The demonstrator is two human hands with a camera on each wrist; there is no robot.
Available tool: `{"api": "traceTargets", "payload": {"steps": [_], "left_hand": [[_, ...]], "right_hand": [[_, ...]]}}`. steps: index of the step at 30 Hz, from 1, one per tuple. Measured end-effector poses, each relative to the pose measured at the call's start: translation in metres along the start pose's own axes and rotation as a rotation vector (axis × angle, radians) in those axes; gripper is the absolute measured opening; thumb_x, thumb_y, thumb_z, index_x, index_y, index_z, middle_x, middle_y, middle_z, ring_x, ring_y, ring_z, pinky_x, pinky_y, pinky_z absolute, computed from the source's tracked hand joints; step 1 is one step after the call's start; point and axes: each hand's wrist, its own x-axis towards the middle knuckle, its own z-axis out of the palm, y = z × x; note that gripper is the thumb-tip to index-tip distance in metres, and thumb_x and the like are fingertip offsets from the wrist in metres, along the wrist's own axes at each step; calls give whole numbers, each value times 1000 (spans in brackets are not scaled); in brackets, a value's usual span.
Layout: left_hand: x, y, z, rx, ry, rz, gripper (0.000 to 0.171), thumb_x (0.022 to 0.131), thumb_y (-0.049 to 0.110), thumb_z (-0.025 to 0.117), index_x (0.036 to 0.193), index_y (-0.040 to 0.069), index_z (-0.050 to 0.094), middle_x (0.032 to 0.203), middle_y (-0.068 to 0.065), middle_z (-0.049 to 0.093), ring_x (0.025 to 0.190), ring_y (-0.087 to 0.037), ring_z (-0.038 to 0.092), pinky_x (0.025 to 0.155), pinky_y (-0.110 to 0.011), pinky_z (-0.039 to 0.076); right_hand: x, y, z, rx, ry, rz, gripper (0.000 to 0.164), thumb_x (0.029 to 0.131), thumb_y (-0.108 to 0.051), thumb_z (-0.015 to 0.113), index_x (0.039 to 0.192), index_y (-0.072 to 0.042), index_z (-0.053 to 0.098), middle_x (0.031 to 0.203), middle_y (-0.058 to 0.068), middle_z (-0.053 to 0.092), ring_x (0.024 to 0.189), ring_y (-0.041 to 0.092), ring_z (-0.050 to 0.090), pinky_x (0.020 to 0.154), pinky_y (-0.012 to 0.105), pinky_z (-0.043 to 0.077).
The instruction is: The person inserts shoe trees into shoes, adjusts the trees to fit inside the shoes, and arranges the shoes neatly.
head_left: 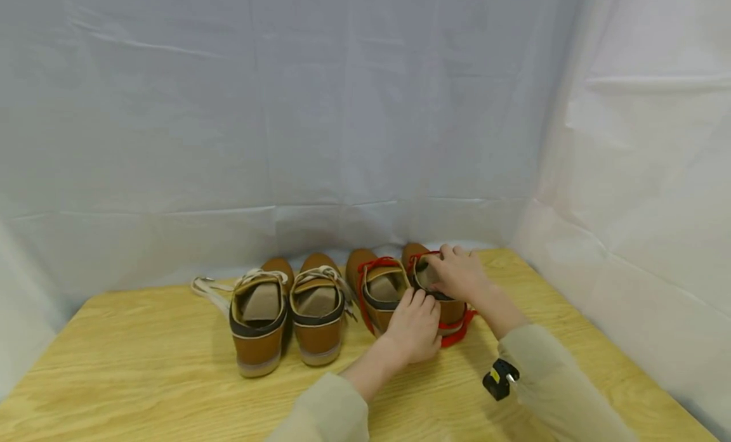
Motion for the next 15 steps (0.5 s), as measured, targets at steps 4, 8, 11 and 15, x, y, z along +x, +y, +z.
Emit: {"api": "traceTargets", "payload": {"steps": [4, 8, 11, 15], "left_hand": [[0, 0, 0, 1, -8, -1, 57, 88, 53, 49, 129, 13, 54, 119, -1, 52, 118, -22, 40, 104, -39, 25], [0, 0, 1, 4, -4, -3, 57, 88, 53, 49, 129, 14, 54, 118, -1, 52, 117, -22, 40, 104, -39, 25], [0, 0, 1, 8, 2, -2, 57, 88, 53, 50, 128, 13, 54, 118, -1, 52, 117, -22, 40, 103, -39, 25], [-1, 0, 1, 12, 9, -1, 56, 87, 53, 50, 127, 14, 55, 117, -1, 52, 116, -22, 40, 103, -39, 26]], "right_hand": [[2, -5, -5, 48, -51, 43, 56, 82, -36, 70, 130, -16, 52, 120, 19, 49, 108, 39, 49, 82, 60, 40], [5, -5, -4, 80, -60, 66, 56, 80, -34, 72, 130, -15, 53, 122, 18, 49, 108, 40, 49, 81, 60, 41], [6, -5, -3, 108, -60, 78, 56, 79, -33, 73, 128, -15, 54, 121, 17, 49, 107, 39, 49, 80, 59, 42], [4, -5, -2, 125, -55, 86, 53, 78, -31, 75, 123, -13, 56, 115, 16, 50, 102, 38, 51, 77, 57, 44]]}}
